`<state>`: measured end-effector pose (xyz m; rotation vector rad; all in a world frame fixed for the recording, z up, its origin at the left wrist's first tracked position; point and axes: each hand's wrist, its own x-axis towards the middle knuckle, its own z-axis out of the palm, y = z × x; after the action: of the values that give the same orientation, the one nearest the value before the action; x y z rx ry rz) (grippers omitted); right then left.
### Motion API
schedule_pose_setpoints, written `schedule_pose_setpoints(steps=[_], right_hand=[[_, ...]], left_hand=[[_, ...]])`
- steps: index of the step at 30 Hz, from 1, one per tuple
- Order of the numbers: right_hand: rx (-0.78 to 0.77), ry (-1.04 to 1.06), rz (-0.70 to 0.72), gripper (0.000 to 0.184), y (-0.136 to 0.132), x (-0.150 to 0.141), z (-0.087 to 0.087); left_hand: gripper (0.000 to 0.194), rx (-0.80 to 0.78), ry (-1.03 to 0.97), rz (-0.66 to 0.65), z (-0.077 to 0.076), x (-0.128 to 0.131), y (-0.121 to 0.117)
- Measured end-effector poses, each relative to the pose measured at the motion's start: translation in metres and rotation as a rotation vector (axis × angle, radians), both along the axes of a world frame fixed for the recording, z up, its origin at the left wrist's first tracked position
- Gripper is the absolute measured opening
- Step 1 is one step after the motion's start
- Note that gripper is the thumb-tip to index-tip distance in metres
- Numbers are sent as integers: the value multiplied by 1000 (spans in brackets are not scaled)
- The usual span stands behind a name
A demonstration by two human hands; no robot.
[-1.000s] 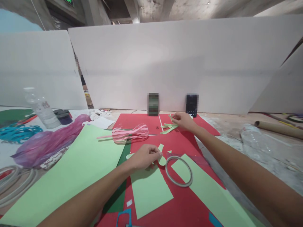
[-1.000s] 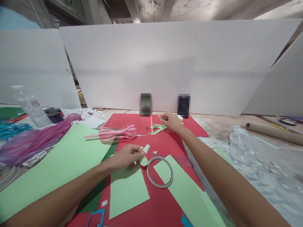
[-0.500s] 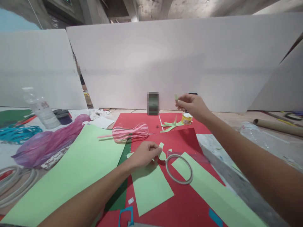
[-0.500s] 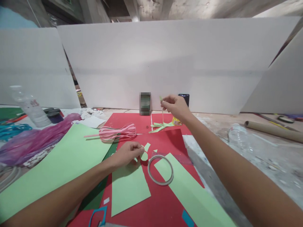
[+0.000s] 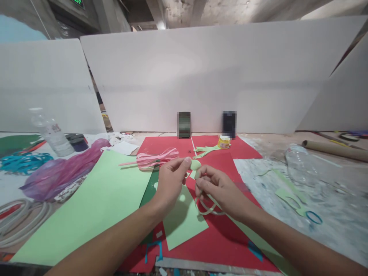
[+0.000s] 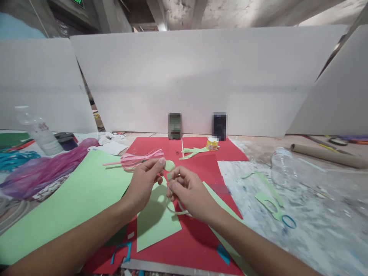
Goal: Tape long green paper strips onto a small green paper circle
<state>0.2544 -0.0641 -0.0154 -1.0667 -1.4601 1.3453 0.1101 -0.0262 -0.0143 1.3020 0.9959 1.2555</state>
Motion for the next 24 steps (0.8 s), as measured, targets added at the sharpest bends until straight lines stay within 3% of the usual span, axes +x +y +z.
schedule_pose_setpoints(steps=[4, 7, 11, 15, 24], right_hand=[[-1, 55, -17, 26, 4, 0, -9], [82, 30, -49, 28, 4, 2, -13], [130, -3, -13, 20, 1, 5, -14], [83, -66, -12, 21, 1, 8, -12], [153, -109, -121, 30, 5, 8, -22]], left_hand=[[36, -41, -8, -50, -4, 2, -2], [37, -64, 8, -83, -5, 1, -2], [33, 18, 121, -29, 0, -2, -2], [29, 109, 193, 19, 5, -6, 1], [29, 102, 162, 22, 0, -3, -1]])
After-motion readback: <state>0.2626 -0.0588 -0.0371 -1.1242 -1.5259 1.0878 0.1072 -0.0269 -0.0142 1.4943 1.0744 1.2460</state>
